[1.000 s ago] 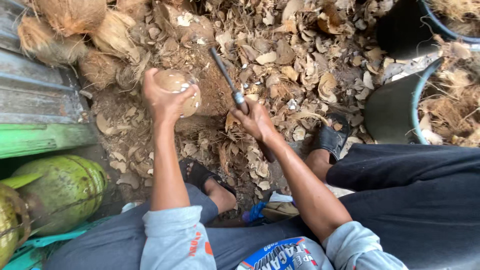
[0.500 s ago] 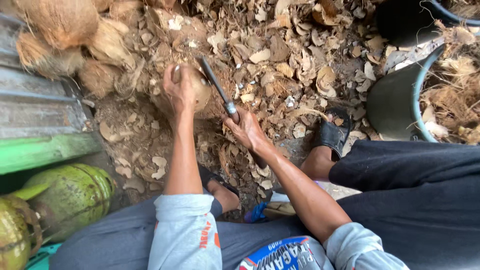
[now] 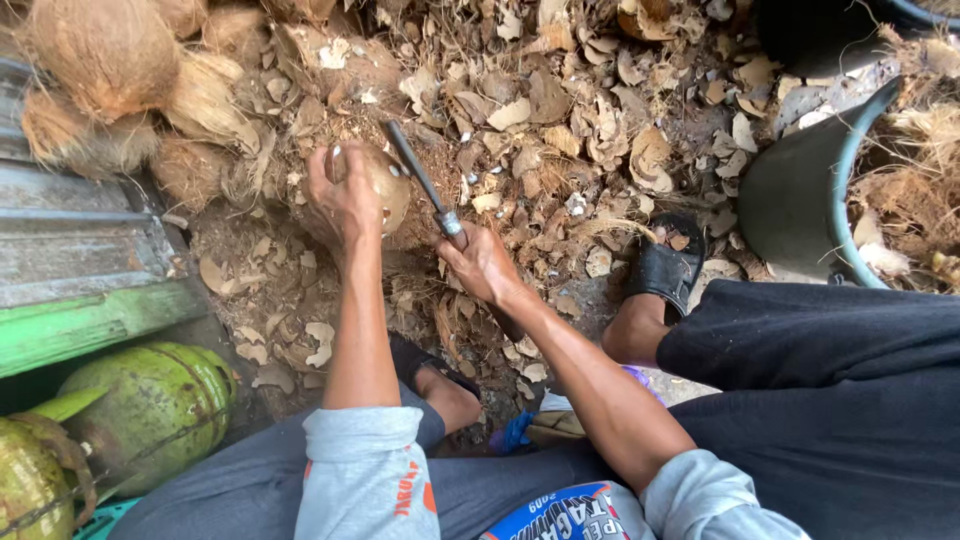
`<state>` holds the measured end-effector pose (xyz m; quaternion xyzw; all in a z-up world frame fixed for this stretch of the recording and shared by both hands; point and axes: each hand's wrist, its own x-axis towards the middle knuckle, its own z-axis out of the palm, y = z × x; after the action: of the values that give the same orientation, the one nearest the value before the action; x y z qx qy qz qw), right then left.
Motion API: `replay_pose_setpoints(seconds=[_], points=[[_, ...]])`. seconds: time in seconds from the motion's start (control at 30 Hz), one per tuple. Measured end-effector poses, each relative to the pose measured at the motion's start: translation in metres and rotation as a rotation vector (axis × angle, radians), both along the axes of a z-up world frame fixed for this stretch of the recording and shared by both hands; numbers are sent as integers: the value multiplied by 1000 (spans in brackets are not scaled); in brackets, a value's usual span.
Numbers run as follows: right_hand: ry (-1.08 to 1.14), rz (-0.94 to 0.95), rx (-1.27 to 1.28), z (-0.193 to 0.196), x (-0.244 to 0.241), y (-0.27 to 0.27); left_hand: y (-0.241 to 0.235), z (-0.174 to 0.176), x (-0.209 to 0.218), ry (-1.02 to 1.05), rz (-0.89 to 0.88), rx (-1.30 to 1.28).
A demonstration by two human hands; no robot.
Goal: The person sits on the ground and uses a curved knife to peel the husk off a coconut. They rotate the coconut repeatedly to remove the fibrous outer layer, then place the peeled coconut into a nearby green crate.
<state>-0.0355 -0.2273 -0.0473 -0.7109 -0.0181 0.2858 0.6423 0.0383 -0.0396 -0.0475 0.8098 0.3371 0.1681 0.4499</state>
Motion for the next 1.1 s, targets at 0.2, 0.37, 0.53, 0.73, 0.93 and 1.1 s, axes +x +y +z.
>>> replay_pose_setpoints(seconds=[0.2,0.37,0.53,0.73,0.93,1.1], points=[[-247,-128,-41,3,1,-1,-3,12,-6,218,64,61],[38,1,34,-17,-1,4,-11,13,-12,-44,-32,-97],[-7,80,-173,-44,-10,4,2,15,-34,-58,-144,-48],[-130,67,-236,-50,-15,3,6,36,-49,118,39,-329],[-214,56,-210,-34,-26,15,27,48,-67,70,-10,-618],[-53,67,-92,-14,-14,7,38,47,-73,-231,-406,-301]])
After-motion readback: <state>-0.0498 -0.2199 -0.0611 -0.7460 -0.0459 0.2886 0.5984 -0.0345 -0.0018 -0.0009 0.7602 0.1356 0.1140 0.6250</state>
